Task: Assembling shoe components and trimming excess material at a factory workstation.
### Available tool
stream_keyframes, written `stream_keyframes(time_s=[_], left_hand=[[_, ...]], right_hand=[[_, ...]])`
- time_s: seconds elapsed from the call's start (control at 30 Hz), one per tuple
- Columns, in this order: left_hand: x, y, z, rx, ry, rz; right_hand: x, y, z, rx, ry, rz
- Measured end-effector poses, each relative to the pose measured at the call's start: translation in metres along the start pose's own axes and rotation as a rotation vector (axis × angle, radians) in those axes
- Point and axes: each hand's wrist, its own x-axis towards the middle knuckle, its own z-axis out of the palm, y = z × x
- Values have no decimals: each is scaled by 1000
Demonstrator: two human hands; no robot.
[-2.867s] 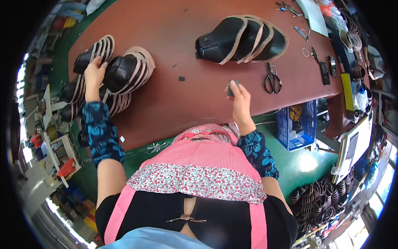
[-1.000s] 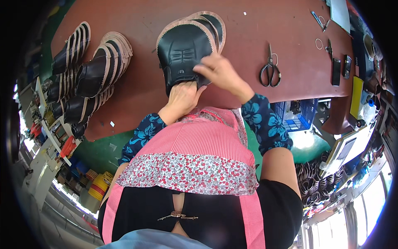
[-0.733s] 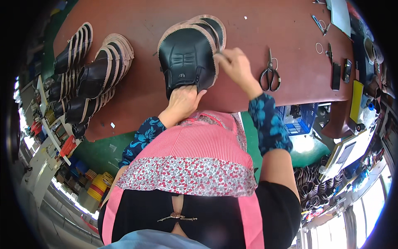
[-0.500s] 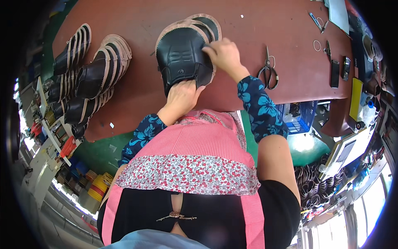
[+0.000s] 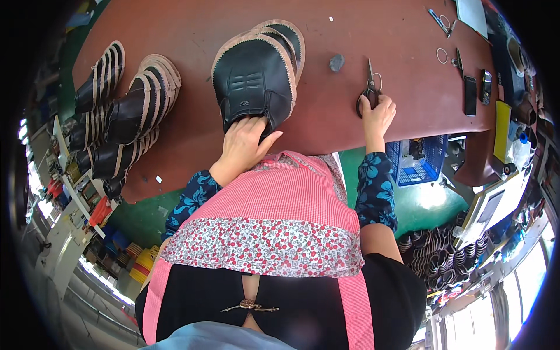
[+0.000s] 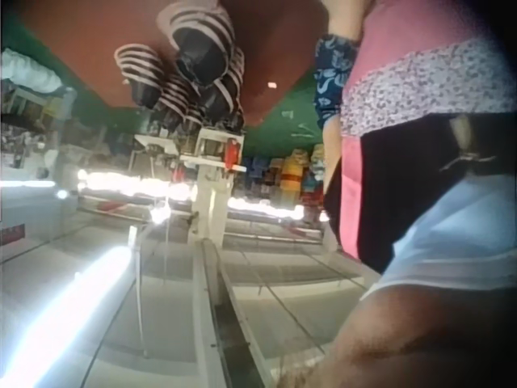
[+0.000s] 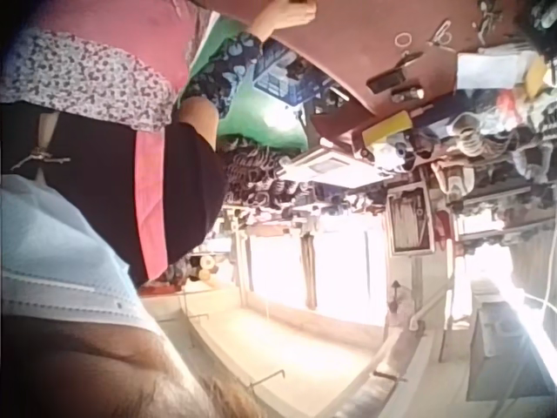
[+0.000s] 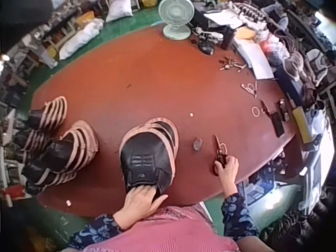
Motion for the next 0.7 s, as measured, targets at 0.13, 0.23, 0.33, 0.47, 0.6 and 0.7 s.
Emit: stream_keyframes(time_s=[0.13,0.23,0.33,0.47,0.6,0.7], left_hand=[[-1,-3,5,-2,8,89],[-5,-4,7,4,27,92],[-2,-5,5,3,36,103],[-9,-10,11,30,62,119],[-7,-8,11,24,64,121],[-8,-8,10,26,56,117]], right_hand=[[17,29,-4,12,-255,-11],[25,11,-25,-29,-461,61],[-6,10,-31,553,-597,344],[-72,-91,-93,681,-618,-1],[-96,-151,-125,500,-496,-370],[-103,-158,-120,444,-484,-362]])
